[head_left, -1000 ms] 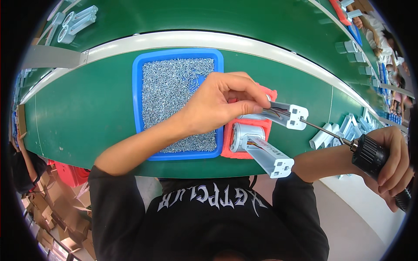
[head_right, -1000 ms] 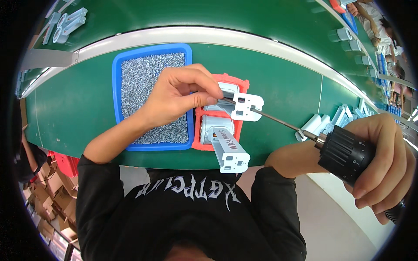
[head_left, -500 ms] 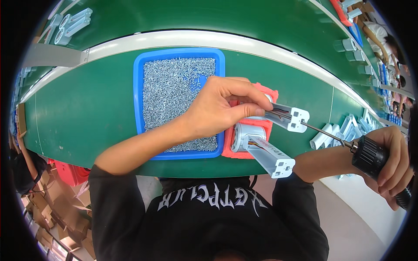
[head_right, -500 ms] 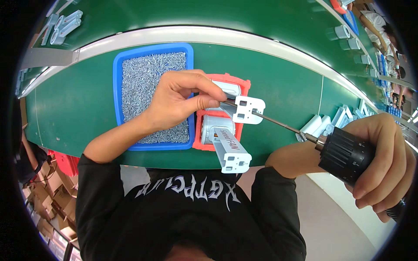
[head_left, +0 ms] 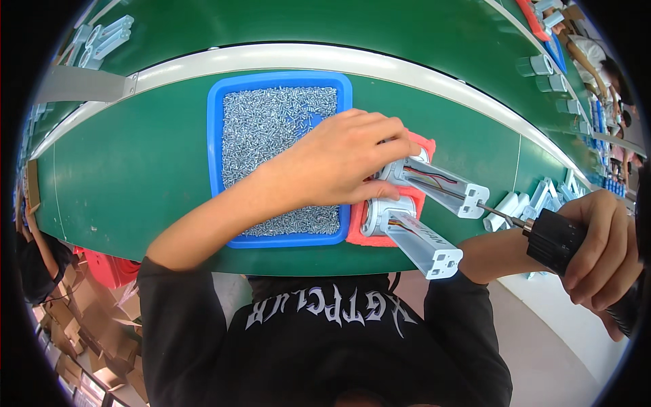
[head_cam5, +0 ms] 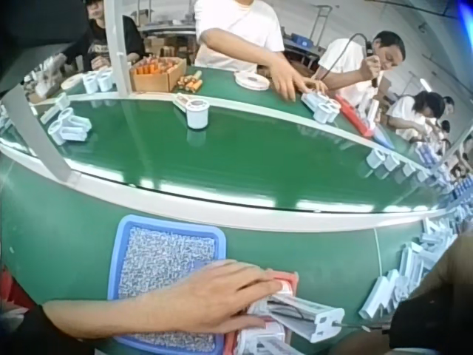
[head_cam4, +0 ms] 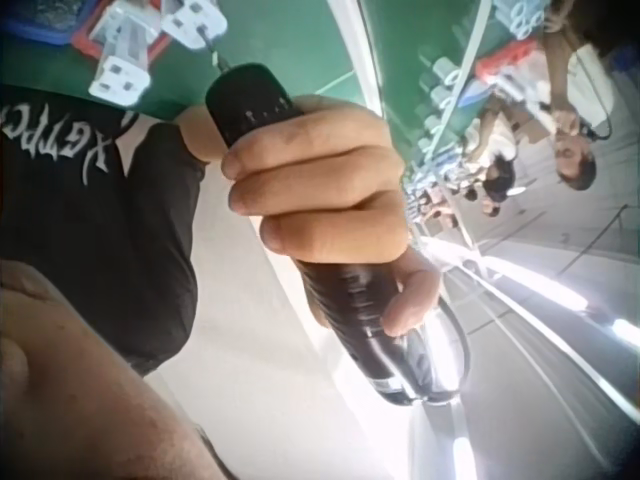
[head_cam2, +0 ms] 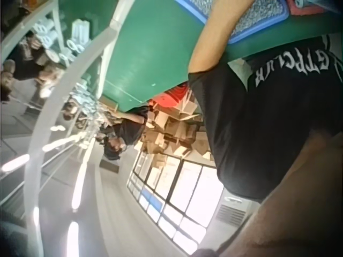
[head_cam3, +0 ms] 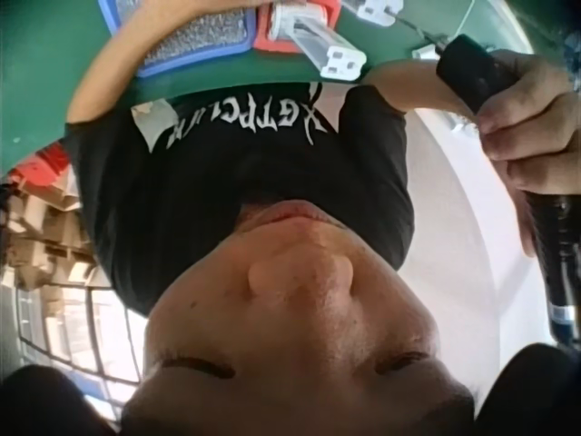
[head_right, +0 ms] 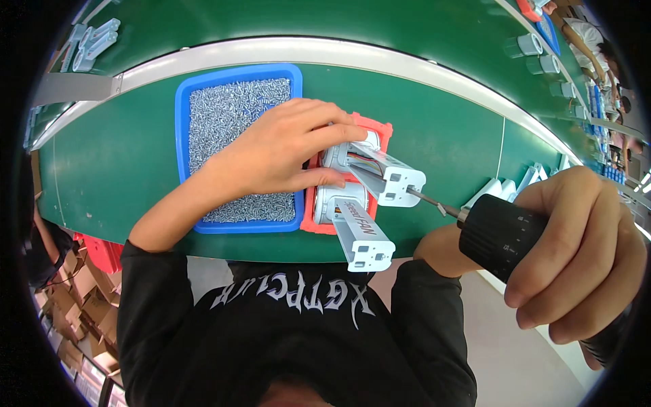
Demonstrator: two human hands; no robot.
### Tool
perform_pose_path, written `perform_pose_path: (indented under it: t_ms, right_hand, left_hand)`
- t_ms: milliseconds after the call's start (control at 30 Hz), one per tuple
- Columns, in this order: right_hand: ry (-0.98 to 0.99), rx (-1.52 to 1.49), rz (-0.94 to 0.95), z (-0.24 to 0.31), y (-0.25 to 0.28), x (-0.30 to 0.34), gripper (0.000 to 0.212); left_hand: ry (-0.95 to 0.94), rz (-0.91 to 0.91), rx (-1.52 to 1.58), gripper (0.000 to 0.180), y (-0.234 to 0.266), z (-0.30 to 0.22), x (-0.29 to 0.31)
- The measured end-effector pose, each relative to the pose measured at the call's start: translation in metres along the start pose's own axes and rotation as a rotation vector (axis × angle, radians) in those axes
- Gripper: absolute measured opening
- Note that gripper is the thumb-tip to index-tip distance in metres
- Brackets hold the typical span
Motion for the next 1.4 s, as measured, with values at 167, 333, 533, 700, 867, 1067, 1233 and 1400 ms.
perform_pose_path:
  t_ms: [167, 333, 533, 700, 867, 1067, 1233, 1400]
  right_hand:
    - [0.13, 0.003, 0.033, -0.004, -0.003, 0.004, 0.046]
    - [0.164, 0.007, 0.001, -0.01, -0.008, 0.004, 0.042]
    - [0.119, 0.043, -0.056, -0.007, -0.016, -0.002, 0.038]
    - [-0.015, -0.002, 0.006, -0.012, -0.015, -0.006, 0.016]
    - [0.151, -0.215, 0.123, -0.028, -0.013, -0.004, 0.012]
    - [0.287, -0.366, 0.108, -0.023, -0.011, -0.005, 0.009]
    - [0.291, -0.441, 0.021, 0.0, -0.008, -0.004, 0.01]
    - [0.304, -0.51, -0.064, 0.02, -0.008, -0.005, 0.011]
  left_hand:
    - [0.074, 0.093, 0.025, 0.052, -0.001, -0.001, 0.001]
    - [0.059, 0.043, 0.022, 0.048, -0.001, -0.002, 0.001]
    - [0.072, 0.017, 0.011, 0.047, -0.002, -0.004, 0.003]
    - [0.072, 0.0, -0.002, 0.046, -0.002, -0.005, 0.003]
    - [0.067, -0.035, -0.03, 0.045, -0.005, -0.005, 0.003]
    - [0.079, -0.059, -0.057, 0.044, -0.006, -0.007, 0.004]
    - [0.117, -0.024, -0.07, 0.043, -0.003, -0.011, 0.003]
    - [0.133, -0.03, -0.07, 0.041, -0.004, -0.011, 0.004]
Point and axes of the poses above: each hand's wrist, its own x-axis away from the middle knuckle, its own y-axis out of the back of the hand, z = x × y, the point moved 3 cm from there along -x, towards the middle knuckle, and after that the axes turned 7 degrees about y, right-handed, at the moved point
